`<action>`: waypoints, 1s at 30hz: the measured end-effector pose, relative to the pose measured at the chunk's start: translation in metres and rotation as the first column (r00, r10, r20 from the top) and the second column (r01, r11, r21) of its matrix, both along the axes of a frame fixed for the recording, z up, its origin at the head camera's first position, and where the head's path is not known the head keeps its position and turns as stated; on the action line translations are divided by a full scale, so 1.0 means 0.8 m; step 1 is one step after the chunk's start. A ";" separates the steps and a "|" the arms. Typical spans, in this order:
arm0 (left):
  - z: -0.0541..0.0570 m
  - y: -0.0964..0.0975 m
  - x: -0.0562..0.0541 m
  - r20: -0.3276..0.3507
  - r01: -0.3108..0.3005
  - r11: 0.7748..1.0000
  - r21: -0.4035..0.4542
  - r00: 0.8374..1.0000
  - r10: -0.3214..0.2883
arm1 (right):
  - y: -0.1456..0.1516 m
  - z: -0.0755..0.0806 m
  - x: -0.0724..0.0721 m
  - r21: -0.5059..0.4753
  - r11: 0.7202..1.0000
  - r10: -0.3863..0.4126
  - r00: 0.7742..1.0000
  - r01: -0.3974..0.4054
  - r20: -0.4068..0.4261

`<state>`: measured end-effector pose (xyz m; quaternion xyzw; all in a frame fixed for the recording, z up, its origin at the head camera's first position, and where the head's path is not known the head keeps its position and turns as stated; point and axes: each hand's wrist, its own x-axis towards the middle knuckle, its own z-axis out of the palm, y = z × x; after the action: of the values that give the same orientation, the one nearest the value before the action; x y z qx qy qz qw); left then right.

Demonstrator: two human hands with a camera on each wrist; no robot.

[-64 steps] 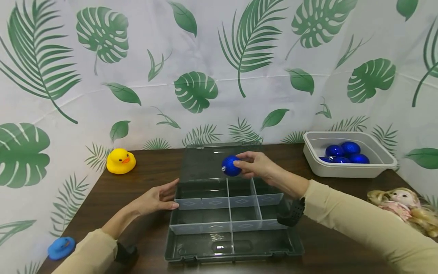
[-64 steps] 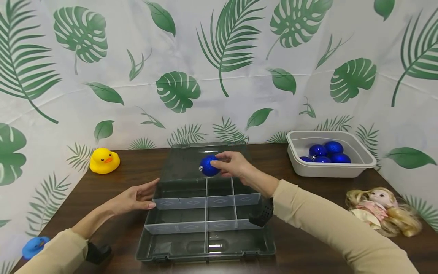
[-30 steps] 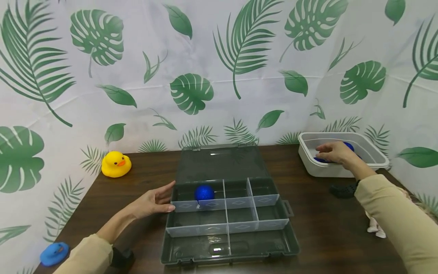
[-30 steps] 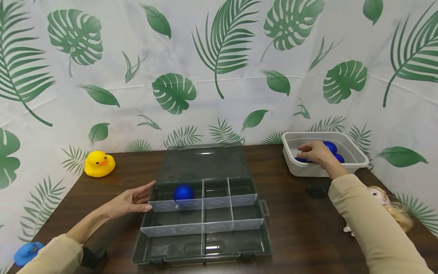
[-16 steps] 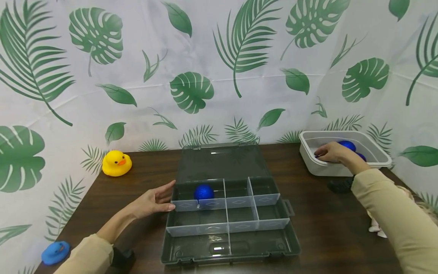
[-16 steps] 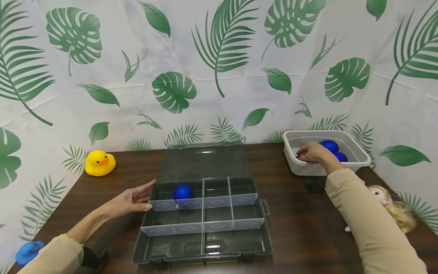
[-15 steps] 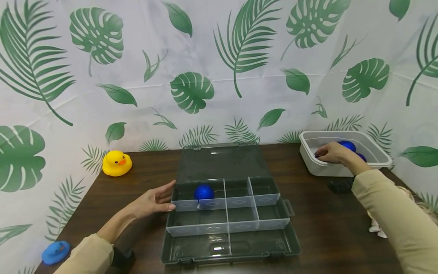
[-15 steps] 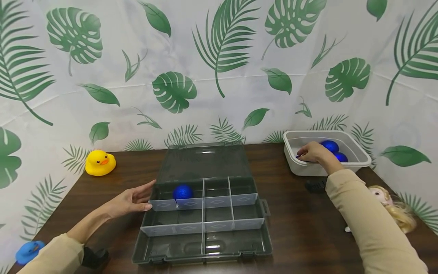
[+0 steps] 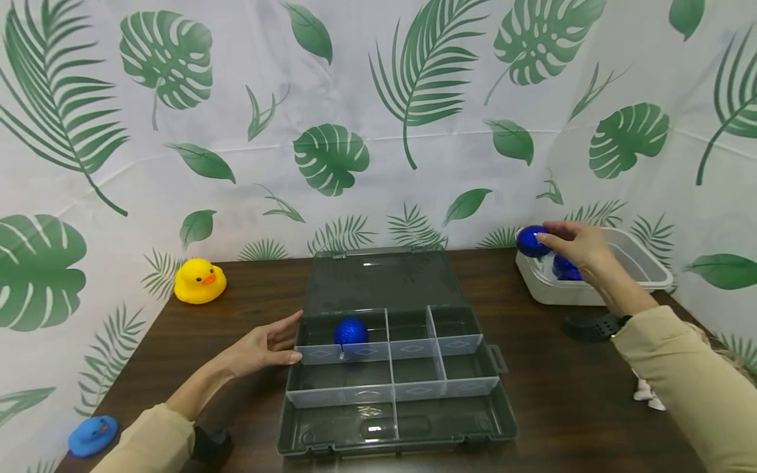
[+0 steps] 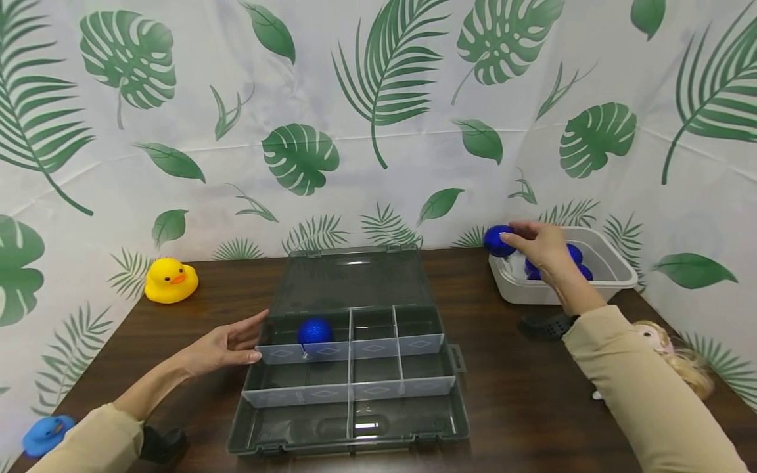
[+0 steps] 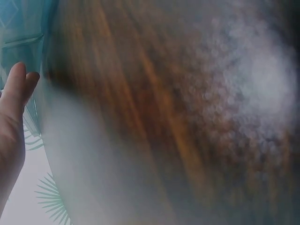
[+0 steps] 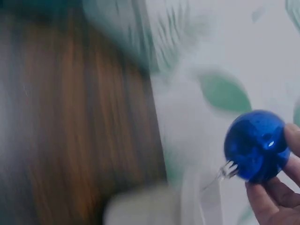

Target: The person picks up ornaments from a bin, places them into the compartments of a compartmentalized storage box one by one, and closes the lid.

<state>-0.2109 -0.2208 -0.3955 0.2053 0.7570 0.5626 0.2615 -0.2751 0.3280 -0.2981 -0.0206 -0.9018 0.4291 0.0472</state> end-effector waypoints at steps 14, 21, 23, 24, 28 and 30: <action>0.003 -0.001 0.000 -0.014 0.002 1.000 0.009 1.000 -0.002 | -0.174 -0.035 0.047 -0.579 0.765 0.419 0.901 -0.282 0.115; 0.002 -0.001 -0.001 -0.010 -0.006 1.000 0.003 1.000 0.006 | -0.196 -0.053 0.055 -0.444 0.819 0.472 0.867 -0.363 0.161; 0.001 -0.002 -0.001 -0.011 0.005 1.000 0.010 1.000 -0.004 | -0.197 -0.055 0.056 -0.401 0.832 0.478 0.863 -0.384 0.164; 0.001 -0.002 -0.001 -0.010 0.005 1.000 0.011 1.000 -0.005 | -0.196 -0.056 0.056 -0.393 0.831 0.482 0.862 -0.393 0.157; 0.001 -0.001 -0.001 0.000 0.003 1.000 0.014 1.000 -0.003 | -0.188 -0.054 0.054 -0.439 0.805 0.498 0.857 -0.398 0.137; 0.001 0.000 -0.001 0.004 -0.007 1.000 0.005 1.000 0.007 | -0.180 -0.051 0.050 -0.472 0.794 0.487 0.866 -0.384 0.116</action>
<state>-0.2120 -0.2211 -0.3944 0.2021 0.7559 0.5657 0.2604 -0.2347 0.1842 -0.3390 0.1290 -0.7626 0.6122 -0.1646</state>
